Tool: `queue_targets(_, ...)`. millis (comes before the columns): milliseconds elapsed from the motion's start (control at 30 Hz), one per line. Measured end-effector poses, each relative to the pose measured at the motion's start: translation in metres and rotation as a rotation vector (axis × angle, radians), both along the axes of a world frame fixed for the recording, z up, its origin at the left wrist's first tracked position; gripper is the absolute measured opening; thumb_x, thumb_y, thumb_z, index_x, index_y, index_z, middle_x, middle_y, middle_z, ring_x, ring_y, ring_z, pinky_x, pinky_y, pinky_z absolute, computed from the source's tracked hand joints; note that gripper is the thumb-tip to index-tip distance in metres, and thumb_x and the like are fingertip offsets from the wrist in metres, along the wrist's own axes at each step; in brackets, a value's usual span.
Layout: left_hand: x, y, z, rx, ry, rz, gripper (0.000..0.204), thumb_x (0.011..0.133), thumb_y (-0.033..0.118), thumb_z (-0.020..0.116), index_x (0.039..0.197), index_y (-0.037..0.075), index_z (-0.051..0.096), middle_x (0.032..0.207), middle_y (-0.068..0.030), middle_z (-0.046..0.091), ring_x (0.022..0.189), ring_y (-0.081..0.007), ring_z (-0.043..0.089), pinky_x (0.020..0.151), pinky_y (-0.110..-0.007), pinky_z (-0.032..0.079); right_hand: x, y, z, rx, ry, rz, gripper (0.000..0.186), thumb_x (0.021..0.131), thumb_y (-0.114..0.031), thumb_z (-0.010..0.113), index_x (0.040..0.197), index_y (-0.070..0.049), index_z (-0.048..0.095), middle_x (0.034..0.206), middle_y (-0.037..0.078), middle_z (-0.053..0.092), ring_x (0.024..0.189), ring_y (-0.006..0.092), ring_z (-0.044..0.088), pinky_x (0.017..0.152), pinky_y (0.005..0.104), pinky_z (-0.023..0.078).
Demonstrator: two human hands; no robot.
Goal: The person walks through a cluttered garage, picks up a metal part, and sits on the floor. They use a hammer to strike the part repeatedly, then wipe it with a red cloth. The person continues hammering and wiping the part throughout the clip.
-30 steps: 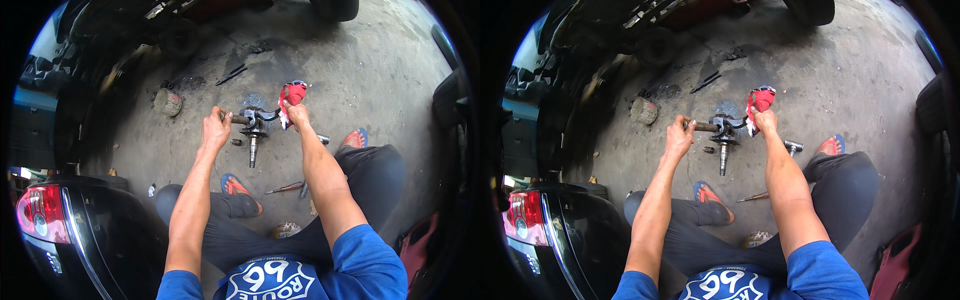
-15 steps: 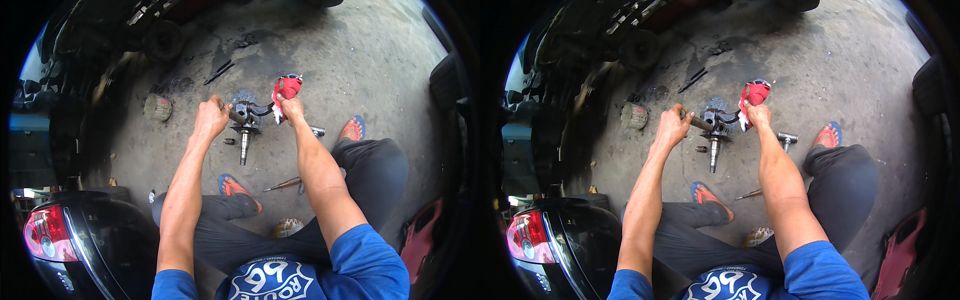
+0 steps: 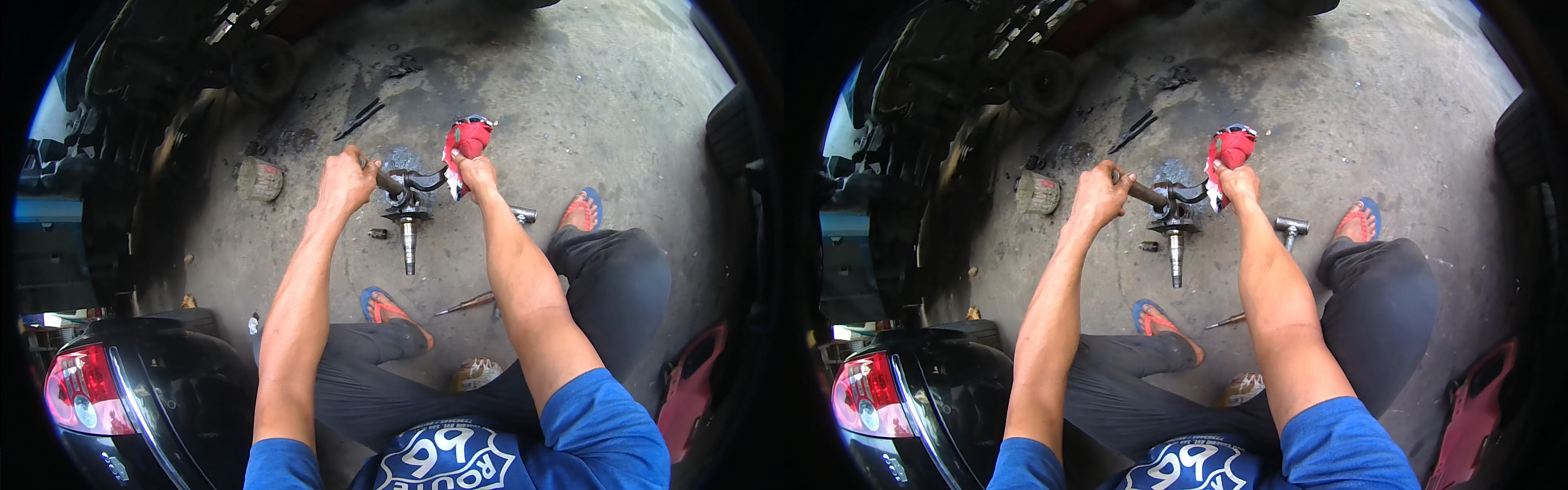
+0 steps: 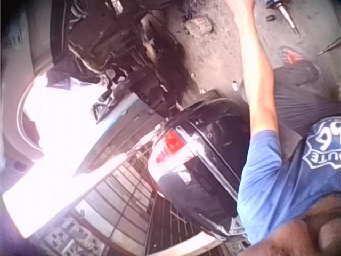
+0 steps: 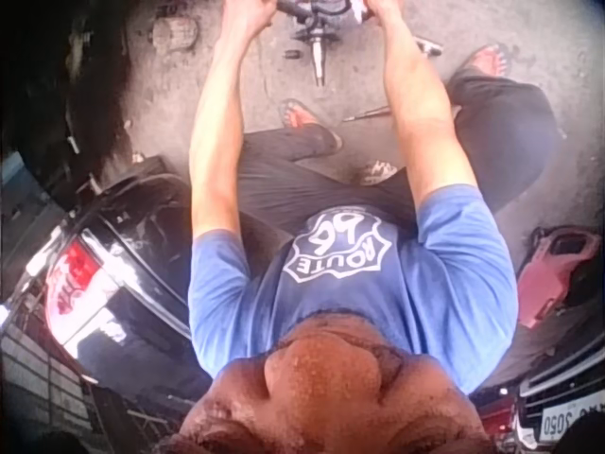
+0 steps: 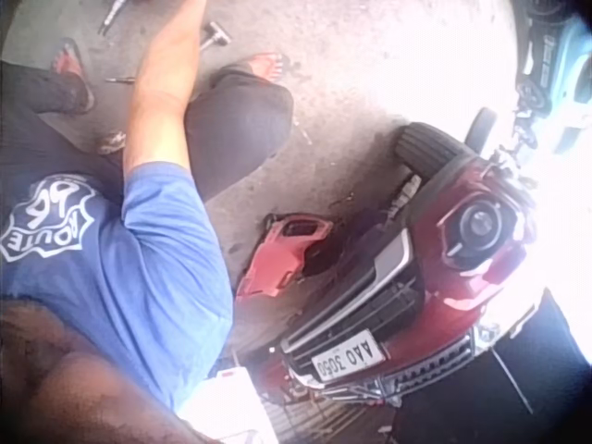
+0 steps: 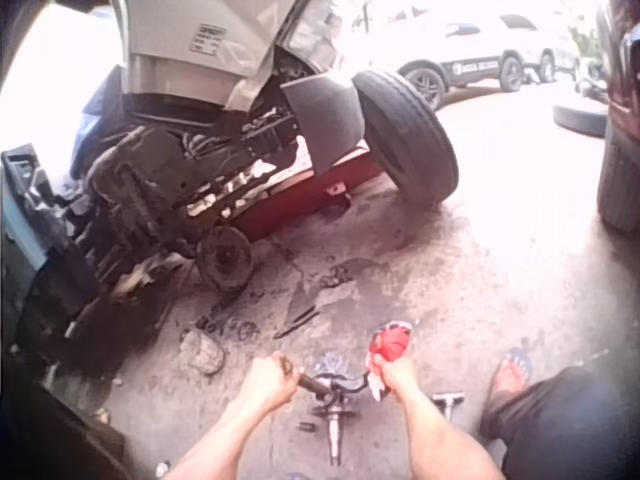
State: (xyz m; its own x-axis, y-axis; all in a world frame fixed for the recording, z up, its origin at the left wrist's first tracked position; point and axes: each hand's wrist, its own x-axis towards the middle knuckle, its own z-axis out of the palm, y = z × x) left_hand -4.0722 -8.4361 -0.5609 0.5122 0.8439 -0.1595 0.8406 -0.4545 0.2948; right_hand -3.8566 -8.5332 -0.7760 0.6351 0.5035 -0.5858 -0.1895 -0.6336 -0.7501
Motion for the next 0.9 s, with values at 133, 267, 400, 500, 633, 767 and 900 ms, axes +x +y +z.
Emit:
queue_targets(133,0.005,0.003,0.000,-0.007,0.007,0.019,0.034,0.099,0.028,0.071,0.109,-0.005,0.067,0.072,-0.0193,0.072,0.058,-0.0237,0.073,0.062,-0.040,0.058,0.000,0.007,-0.010,0.026,0.033,-0.058,0.070,0.082,-0.062,0.079,0.119,-0.002,0.072,0.128,0.026,0.070,0.122,0.0401,0.066,0.102,0.0466,0.051)
queue_targets(267,0.012,0.007,0.001,-0.007,0.028,0.011,0.035,0.099,0.027,0.071,0.108,-0.006,0.067,0.072,-0.0201,0.072,0.059,-0.0245,0.074,0.064,-0.040,0.058,0.000,0.015,-0.020,0.010,-0.020,-0.091,0.075,0.081,-0.062,0.080,0.123,0.000,0.070,0.131,0.027,0.068,0.125,0.0409,0.064,0.103,0.0468,0.051)
queue_targets(400,0.019,0.010,0.004,-0.036,0.063,0.026,0.036,0.099,0.029,0.070,0.106,-0.007,0.067,0.068,-0.0187,0.071,0.060,-0.0250,0.074,0.066,-0.041,0.057,0.005,0.018,-0.029,0.082,-0.046,-0.153,0.054,0.087,-0.046,0.083,0.106,0.003,0.073,0.104,0.017,0.076,0.091,0.0265,0.072,0.079,0.0417,0.054)
queue_targets(500,0.020,0.006,0.008,0.003,0.071,0.000,0.037,0.100,0.030,0.070,0.106,-0.007,0.067,0.065,-0.0176,0.070,0.060,-0.0248,0.074,0.067,-0.041,0.057,0.011,0.019,-0.035,0.074,0.028,-0.111,0.065,0.084,-0.053,0.082,0.114,0.004,0.071,0.118,0.023,0.072,0.110,0.0336,0.068,0.092,0.0437,0.052)
queue_targets(633,0.021,0.004,0.009,-0.105,0.027,0.079,0.044,0.095,0.031,0.074,0.112,-0.010,0.068,0.104,-0.0328,0.072,0.105,-0.0459,0.072,0.092,-0.050,0.058,0.015,0.021,-0.046,0.121,0.132,-0.107,0.070,0.082,-0.057,0.082,0.118,0.002,0.072,0.127,0.025,0.071,0.120,0.0357,0.068,0.098,0.0437,0.051)
queue_targets(767,0.022,0.000,0.006,-0.106,0.019,0.092,0.044,0.094,0.030,0.074,0.111,-0.010,0.068,0.102,-0.0328,0.072,0.105,-0.0462,0.072,0.092,-0.050,0.058,0.014,0.022,-0.057,0.212,0.067,-0.191,0.040,0.091,-0.037,0.082,0.098,0.001,0.070,0.085,0.010,0.072,0.068,0.0215,0.067,0.058,0.0413,0.052)
queue_targets(900,0.023,-0.007,0.002,-0.085,0.003,0.061,0.044,0.093,0.029,0.075,0.111,-0.010,0.068,0.101,-0.0326,0.072,0.104,-0.0457,0.072,0.092,-0.050,0.058,0.014,0.024,-0.060,0.267,0.105,-0.184,0.039,0.092,-0.035,0.081,0.098,0.001,0.069,0.084,0.009,0.071,0.064,0.0206,0.065,0.056,0.0405,0.052)
